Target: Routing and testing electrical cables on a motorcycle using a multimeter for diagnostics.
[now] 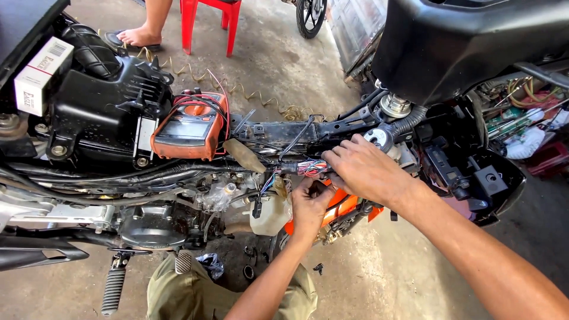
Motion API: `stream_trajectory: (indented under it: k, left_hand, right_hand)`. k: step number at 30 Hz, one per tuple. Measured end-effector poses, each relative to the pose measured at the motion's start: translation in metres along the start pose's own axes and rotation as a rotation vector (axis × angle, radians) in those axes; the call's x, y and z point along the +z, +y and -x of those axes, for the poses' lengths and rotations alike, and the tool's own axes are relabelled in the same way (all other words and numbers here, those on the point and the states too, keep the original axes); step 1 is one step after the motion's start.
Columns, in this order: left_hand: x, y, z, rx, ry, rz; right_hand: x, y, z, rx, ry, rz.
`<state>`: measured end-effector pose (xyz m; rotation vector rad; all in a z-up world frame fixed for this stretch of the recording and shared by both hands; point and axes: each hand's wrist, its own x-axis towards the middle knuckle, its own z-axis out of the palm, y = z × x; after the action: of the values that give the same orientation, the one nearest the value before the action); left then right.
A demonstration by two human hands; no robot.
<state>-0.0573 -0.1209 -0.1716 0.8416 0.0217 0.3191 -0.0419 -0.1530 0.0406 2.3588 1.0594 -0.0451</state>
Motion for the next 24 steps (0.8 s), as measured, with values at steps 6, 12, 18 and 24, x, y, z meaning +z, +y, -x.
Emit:
stream_trajectory:
  k: [6,12,18,24]
  left_hand:
    - [-0.006,0.032,0.015,-0.008,-0.038,-0.200]
    - [-0.016,0.035,0.034,0.055,-0.046,-0.172]
    - [-0.019,0.026,0.035,0.027,-0.032,-0.092]
    - [-0.025,0.020,0.043,-0.059,-0.107,-0.084]
  right_hand:
    - [0.009,0.001,-0.001,-0.041,0.031,0.113]
    - [0.019,0.002,0.000,-0.098,0.046,0.245]
    - [0.020,-0.002,0.005,-0.152,0.230,0.291]
    - [0.037,0.003,0.004,-0.199,0.383,0.402]
